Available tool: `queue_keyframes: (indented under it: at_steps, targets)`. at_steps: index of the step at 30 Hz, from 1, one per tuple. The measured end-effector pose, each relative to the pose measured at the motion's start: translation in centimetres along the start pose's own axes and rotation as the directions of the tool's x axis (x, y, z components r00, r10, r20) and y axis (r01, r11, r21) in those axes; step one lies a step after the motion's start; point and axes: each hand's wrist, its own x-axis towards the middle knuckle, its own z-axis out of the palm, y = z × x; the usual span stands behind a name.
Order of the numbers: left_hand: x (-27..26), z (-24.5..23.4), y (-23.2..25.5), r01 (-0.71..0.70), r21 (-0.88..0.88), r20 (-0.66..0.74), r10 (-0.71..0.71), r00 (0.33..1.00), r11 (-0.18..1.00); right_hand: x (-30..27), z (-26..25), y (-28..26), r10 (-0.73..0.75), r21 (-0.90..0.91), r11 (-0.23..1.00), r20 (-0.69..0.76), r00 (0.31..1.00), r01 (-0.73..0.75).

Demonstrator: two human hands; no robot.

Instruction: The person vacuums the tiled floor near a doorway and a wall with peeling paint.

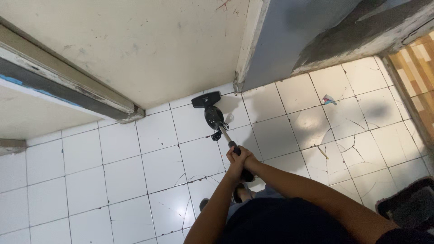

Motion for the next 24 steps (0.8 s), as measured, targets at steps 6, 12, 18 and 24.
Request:
queue_keyframes:
  at_steps: [6,12,18,24]
  targets:
    - [-1.0,-0.3,-1.4,-0.046,0.072,-0.007,0.047,0.999,0.996,-0.5,0.7,1.3,-0.011,0.009,1.0,0.043,0.999,0.01]
    - [-4.3,-0.7,-3.6,-0.047,0.174,-0.023,0.052,0.998,0.984,-2.4,3.1,3.5,-0.022,-0.076,0.997,0.004,1.0,0.022]
    - [-6.3,-1.7,-6.8,0.013,0.13,0.078,-0.023,0.997,0.991,-5.0,5.4,6.7,0.015,0.045,0.999,-0.045,0.999,-0.013]
    - [-11.4,-0.8,-9.0,0.019,0.191,0.083,-0.036,0.996,0.981,-7.0,7.0,9.5,0.056,0.03,0.998,-0.027,0.998,-0.056]
